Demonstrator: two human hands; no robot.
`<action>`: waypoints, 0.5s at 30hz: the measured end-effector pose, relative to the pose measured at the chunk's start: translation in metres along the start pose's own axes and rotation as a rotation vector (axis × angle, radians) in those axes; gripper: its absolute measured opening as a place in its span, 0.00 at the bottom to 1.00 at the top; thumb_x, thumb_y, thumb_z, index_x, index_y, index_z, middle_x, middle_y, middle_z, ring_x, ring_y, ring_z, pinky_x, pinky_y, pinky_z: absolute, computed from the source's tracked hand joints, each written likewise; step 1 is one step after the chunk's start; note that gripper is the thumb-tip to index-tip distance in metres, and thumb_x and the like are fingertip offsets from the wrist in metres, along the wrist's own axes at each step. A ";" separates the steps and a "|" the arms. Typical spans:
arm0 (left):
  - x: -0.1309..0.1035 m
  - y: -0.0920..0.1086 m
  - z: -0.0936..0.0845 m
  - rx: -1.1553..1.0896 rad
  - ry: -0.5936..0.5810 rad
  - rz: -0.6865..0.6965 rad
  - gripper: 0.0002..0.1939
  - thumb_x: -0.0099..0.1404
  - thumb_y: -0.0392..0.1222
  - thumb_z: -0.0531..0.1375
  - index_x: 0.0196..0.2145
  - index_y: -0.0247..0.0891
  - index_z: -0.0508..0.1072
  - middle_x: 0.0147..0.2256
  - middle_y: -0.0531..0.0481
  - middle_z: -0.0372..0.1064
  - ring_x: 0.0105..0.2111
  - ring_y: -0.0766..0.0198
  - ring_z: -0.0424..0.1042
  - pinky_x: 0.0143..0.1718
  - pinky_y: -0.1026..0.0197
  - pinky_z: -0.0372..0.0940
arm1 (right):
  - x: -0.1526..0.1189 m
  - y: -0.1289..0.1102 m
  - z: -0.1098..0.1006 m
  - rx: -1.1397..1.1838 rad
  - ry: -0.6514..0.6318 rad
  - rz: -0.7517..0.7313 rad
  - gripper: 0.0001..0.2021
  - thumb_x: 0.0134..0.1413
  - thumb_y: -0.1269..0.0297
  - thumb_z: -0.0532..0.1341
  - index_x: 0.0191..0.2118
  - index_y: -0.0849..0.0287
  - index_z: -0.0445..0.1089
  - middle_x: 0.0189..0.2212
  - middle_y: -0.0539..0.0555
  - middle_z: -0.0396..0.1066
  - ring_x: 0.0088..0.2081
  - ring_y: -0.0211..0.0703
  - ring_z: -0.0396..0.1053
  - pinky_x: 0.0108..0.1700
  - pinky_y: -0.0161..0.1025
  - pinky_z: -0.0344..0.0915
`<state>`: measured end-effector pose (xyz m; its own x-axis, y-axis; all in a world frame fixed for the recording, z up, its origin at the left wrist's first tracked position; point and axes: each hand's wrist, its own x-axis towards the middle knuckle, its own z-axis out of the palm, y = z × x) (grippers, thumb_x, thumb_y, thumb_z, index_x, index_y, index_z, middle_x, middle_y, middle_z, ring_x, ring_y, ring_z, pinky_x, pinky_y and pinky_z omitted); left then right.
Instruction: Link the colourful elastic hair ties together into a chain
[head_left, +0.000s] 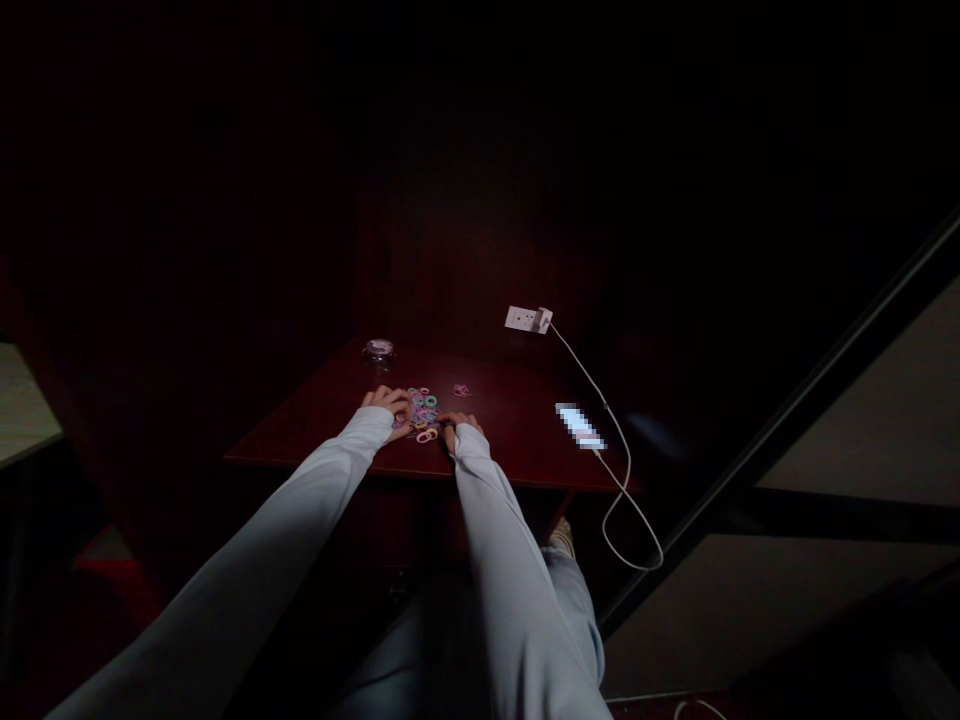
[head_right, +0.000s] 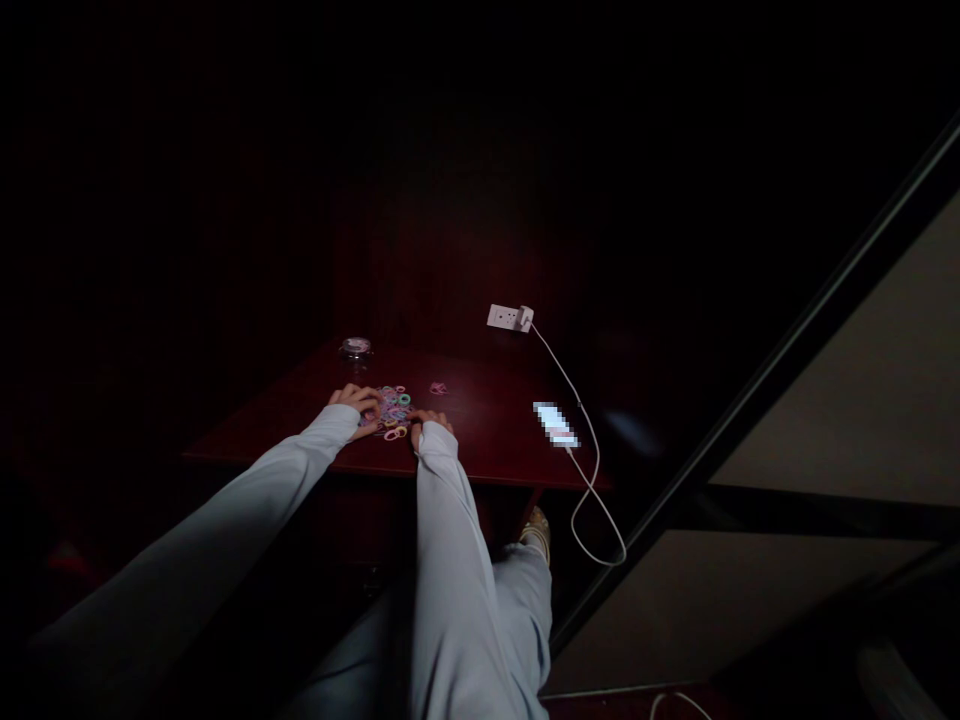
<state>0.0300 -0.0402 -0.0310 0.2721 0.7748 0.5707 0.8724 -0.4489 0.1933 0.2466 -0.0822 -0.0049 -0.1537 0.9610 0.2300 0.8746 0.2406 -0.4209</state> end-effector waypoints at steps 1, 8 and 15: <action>0.000 0.000 0.000 -0.001 -0.007 -0.003 0.04 0.57 0.42 0.67 0.31 0.42 0.79 0.53 0.48 0.78 0.50 0.48 0.65 0.50 0.49 0.57 | 0.000 -0.001 0.000 0.000 -0.001 0.004 0.20 0.66 0.72 0.54 0.56 0.48 0.76 0.57 0.50 0.76 0.60 0.46 0.65 0.63 0.41 0.61; 0.001 -0.003 0.001 -0.013 -0.067 -0.014 0.06 0.58 0.43 0.67 0.34 0.42 0.80 0.55 0.47 0.76 0.51 0.47 0.64 0.49 0.49 0.57 | -0.001 -0.003 0.000 0.008 0.002 0.013 0.19 0.66 0.71 0.55 0.55 0.48 0.77 0.56 0.51 0.76 0.59 0.46 0.65 0.62 0.42 0.61; 0.005 -0.009 0.009 -0.069 -0.068 0.020 0.07 0.63 0.43 0.63 0.31 0.42 0.81 0.52 0.47 0.79 0.49 0.49 0.66 0.49 0.49 0.61 | -0.005 -0.008 -0.005 -0.005 -0.015 0.027 0.19 0.70 0.69 0.53 0.56 0.49 0.77 0.57 0.52 0.75 0.60 0.47 0.65 0.63 0.43 0.59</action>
<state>0.0274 -0.0285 -0.0376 0.3180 0.7931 0.5195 0.8371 -0.4921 0.2388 0.2429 -0.0892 0.0018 -0.1371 0.9689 0.2058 0.8806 0.2144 -0.4226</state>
